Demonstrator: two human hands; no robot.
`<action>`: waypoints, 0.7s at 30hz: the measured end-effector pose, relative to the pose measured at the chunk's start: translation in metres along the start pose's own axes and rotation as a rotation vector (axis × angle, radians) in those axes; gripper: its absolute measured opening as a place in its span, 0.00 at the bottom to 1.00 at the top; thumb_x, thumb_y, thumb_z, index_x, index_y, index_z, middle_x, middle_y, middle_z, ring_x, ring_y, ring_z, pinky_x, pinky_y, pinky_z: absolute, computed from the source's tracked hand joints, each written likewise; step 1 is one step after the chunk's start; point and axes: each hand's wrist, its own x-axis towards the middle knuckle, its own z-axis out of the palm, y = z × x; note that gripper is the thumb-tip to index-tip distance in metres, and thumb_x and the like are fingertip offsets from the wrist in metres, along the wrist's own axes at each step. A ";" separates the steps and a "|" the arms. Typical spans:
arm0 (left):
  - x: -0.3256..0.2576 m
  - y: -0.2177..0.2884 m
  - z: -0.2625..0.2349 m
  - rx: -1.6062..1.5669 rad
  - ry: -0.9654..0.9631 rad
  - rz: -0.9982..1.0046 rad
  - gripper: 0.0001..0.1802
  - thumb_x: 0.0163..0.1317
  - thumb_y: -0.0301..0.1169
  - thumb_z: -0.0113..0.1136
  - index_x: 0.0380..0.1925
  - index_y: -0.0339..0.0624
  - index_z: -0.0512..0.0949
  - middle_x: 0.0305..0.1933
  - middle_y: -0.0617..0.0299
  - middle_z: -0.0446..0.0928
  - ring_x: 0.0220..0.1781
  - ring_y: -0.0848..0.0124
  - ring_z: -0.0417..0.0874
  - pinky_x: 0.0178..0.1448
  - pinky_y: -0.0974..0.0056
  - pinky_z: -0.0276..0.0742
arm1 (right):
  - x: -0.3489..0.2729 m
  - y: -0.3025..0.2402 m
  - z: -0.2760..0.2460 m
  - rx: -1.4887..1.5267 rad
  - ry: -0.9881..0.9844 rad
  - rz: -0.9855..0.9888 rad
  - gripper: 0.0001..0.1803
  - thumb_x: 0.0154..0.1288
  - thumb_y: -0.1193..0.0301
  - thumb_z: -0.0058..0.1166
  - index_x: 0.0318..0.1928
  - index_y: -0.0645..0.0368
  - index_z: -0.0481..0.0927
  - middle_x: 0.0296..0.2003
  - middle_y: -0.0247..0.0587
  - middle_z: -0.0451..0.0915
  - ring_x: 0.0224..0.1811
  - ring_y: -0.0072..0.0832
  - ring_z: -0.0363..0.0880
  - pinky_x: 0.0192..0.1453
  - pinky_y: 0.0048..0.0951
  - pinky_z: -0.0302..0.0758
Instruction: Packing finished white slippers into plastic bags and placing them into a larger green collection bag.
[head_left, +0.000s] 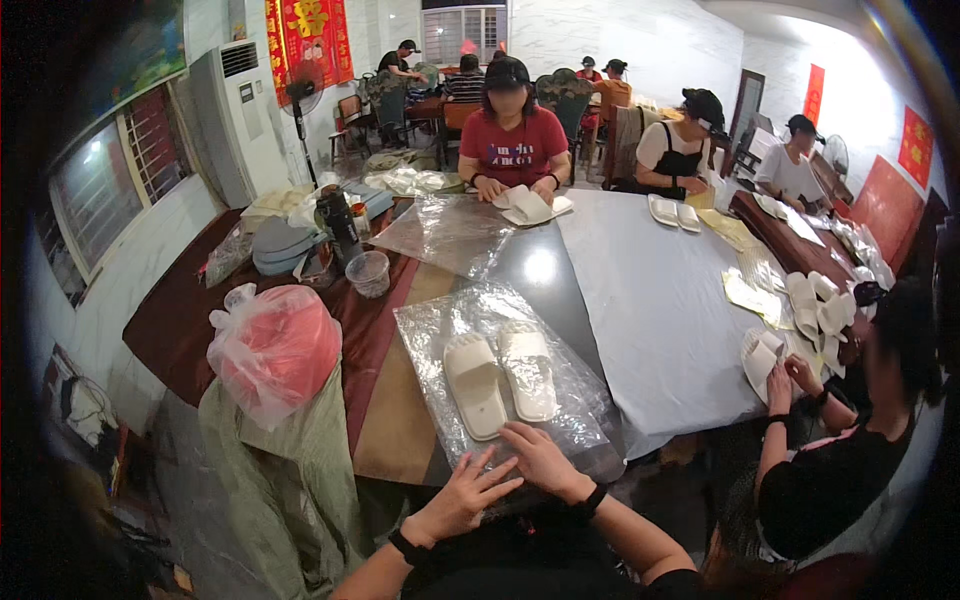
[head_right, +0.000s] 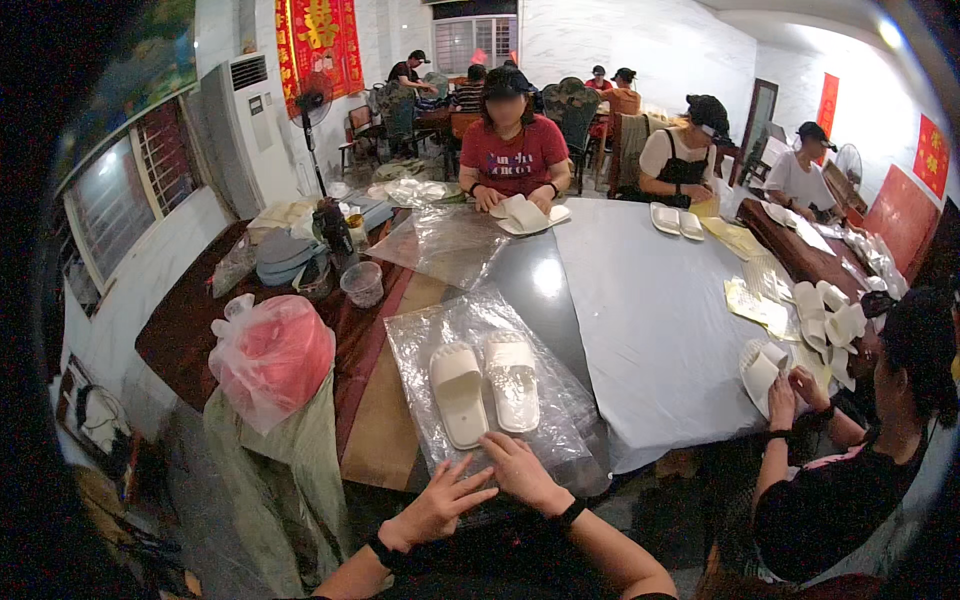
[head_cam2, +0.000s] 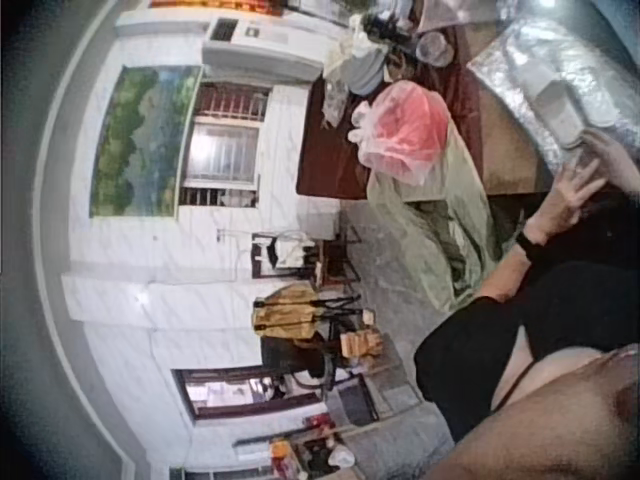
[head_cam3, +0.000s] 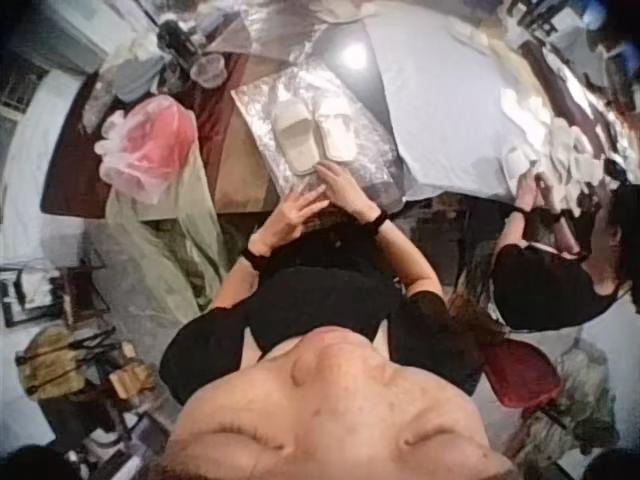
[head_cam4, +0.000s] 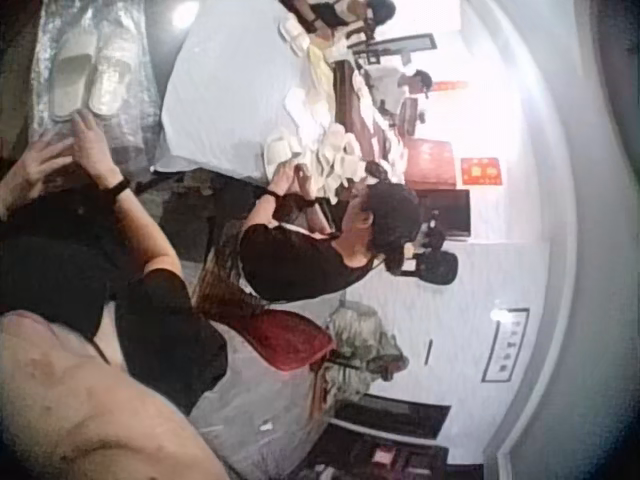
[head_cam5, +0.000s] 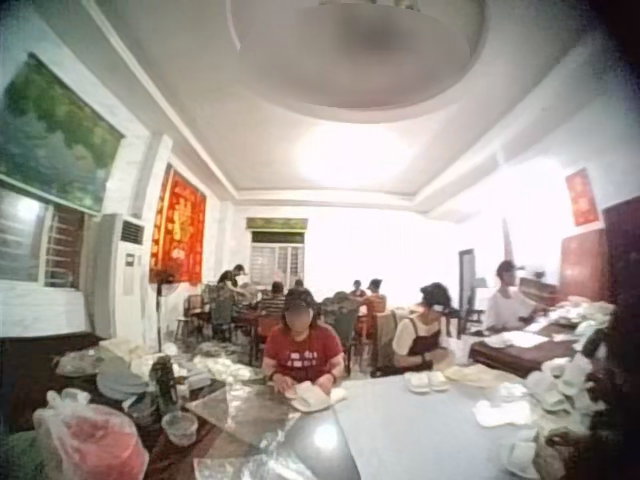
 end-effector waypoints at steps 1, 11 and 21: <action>-0.002 -0.003 -0.003 0.004 -0.004 0.008 0.44 0.55 0.20 0.64 0.75 0.48 0.65 0.81 0.57 0.62 0.80 0.45 0.62 0.78 0.34 0.58 | -0.003 0.002 -0.001 -0.001 0.009 0.002 0.31 0.64 0.76 0.60 0.69 0.59 0.72 0.66 0.53 0.72 0.67 0.55 0.73 0.70 0.45 0.73; -0.019 -0.017 -0.030 -0.237 -0.006 -0.148 0.51 0.44 0.15 0.57 0.76 0.42 0.62 0.80 0.53 0.62 0.84 0.45 0.55 0.83 0.42 0.53 | -0.100 -0.003 -0.070 -0.592 -0.049 0.159 0.27 0.67 0.69 0.60 0.67 0.48 0.76 0.71 0.46 0.71 0.68 0.44 0.74 0.62 0.44 0.78; -0.011 -0.025 -0.007 0.052 -0.042 -0.144 0.36 0.57 0.20 0.64 0.68 0.48 0.73 0.79 0.53 0.64 0.82 0.45 0.58 0.79 0.39 0.60 | -0.060 0.031 -0.150 -0.331 0.235 0.098 0.40 0.57 0.87 0.56 0.71 0.48 0.73 0.71 0.45 0.71 0.70 0.45 0.73 0.68 0.43 0.74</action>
